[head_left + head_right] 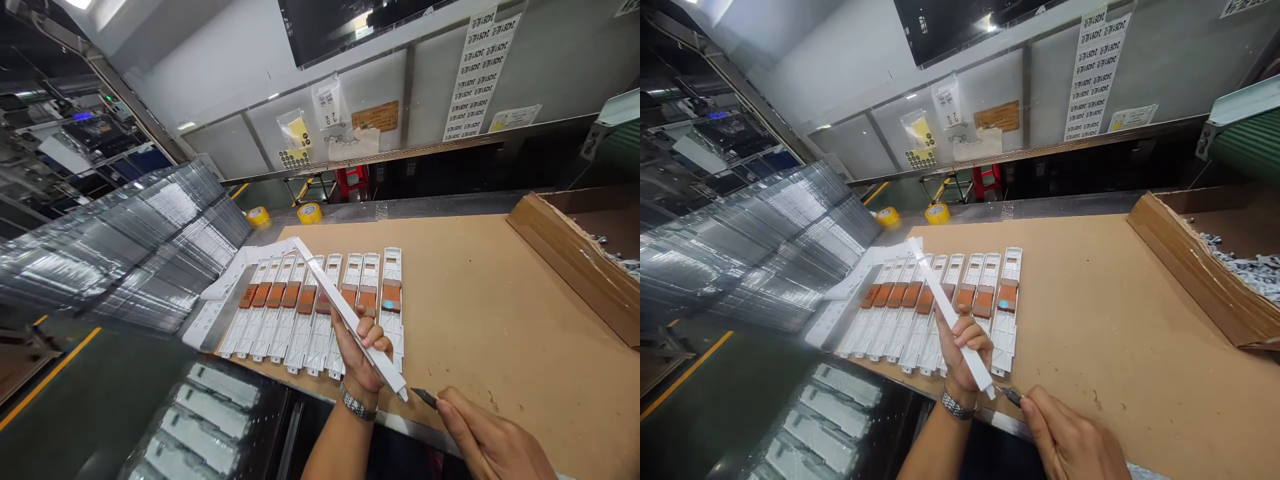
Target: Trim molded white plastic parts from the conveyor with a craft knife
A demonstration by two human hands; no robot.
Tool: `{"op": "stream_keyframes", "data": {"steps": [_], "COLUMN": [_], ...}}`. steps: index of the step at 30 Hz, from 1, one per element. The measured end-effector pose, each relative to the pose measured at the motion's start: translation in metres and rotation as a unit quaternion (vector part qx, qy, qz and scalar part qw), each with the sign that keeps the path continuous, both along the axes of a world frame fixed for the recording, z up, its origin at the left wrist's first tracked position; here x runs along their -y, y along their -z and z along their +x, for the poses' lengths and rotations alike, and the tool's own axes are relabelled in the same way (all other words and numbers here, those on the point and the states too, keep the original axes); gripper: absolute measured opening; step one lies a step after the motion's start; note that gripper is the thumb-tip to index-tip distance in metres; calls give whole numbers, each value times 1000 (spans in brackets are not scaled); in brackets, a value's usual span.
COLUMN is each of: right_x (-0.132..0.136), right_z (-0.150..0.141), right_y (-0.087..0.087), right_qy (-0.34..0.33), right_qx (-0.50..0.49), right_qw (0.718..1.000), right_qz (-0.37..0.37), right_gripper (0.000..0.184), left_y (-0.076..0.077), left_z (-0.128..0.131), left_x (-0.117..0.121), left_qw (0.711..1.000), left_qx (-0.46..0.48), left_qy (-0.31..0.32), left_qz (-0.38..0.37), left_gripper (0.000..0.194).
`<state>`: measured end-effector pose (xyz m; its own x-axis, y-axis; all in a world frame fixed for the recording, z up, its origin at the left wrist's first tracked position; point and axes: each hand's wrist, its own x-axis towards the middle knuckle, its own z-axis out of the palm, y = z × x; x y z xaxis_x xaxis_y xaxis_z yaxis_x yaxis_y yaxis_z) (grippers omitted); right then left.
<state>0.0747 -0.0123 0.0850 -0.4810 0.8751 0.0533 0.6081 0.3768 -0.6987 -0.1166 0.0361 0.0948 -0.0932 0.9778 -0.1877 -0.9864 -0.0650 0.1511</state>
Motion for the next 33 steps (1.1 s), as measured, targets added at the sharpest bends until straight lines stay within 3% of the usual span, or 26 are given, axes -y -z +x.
{"op": "stream_keyframes", "data": {"steps": [16,28,33], "right_x": [-2,0,0], "right_z": [-2,-1,0], "right_y": [0,2,3], "right_qy": [-17,-27,-17], "right_qx": [-6,3,9], "right_qw": [998,1000,1000], "right_qz": [68,2,23], "right_gripper": [34,37,36], "left_y": [2,2,2], "left_z": [4,6,6], "left_x": [0,0,1], "left_qw": [999,999,999], "left_qx": [-13,-29,-32], "left_qy": [29,31,29], "left_qz": [1,-7,-8], "left_gripper": [46,46,47]}}
